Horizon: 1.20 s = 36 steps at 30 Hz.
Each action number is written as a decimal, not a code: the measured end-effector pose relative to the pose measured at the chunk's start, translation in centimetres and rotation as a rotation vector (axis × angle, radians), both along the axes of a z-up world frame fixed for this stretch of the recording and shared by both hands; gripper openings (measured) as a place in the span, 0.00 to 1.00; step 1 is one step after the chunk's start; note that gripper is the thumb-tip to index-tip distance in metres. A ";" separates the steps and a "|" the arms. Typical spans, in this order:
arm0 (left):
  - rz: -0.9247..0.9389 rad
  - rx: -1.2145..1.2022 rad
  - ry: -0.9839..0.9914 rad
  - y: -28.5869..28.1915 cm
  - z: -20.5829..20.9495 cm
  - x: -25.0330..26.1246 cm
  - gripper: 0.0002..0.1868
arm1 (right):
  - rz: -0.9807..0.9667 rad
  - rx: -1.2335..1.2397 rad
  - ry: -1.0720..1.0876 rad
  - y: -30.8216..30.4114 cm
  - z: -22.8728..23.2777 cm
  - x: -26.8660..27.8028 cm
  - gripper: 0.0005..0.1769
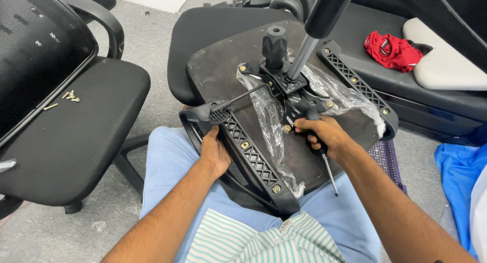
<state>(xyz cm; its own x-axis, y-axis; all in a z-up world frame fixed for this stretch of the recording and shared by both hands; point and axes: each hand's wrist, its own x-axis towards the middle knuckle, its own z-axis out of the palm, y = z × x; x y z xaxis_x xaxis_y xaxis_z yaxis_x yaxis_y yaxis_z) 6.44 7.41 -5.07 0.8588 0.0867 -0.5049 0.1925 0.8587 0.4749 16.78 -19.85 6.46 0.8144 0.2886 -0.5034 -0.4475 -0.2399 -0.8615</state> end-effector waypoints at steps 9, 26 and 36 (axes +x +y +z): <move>0.027 0.112 0.153 -0.9 2.1 -0.5 0.33 | 0.023 -0.107 -0.070 0.6 0.6 -0.9 0.12; 0.009 0.321 0.043 -1.7 4.6 -1.5 0.29 | 0.258 -0.156 -0.423 5.5 6.6 -4.5 0.13; 0.183 0.538 0.016 0.5 1.1 0.0 0.36 | 0.310 -0.175 -0.492 6.9 5.9 -5.3 0.11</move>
<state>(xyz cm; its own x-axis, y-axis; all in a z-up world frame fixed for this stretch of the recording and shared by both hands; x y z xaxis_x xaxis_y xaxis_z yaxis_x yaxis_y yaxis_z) 6.44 7.89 -4.00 0.7985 0.4815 -0.3612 0.0741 0.5170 0.8528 11.45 -12.92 12.38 0.8550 0.4963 -0.1502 0.1067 -0.4519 -0.8857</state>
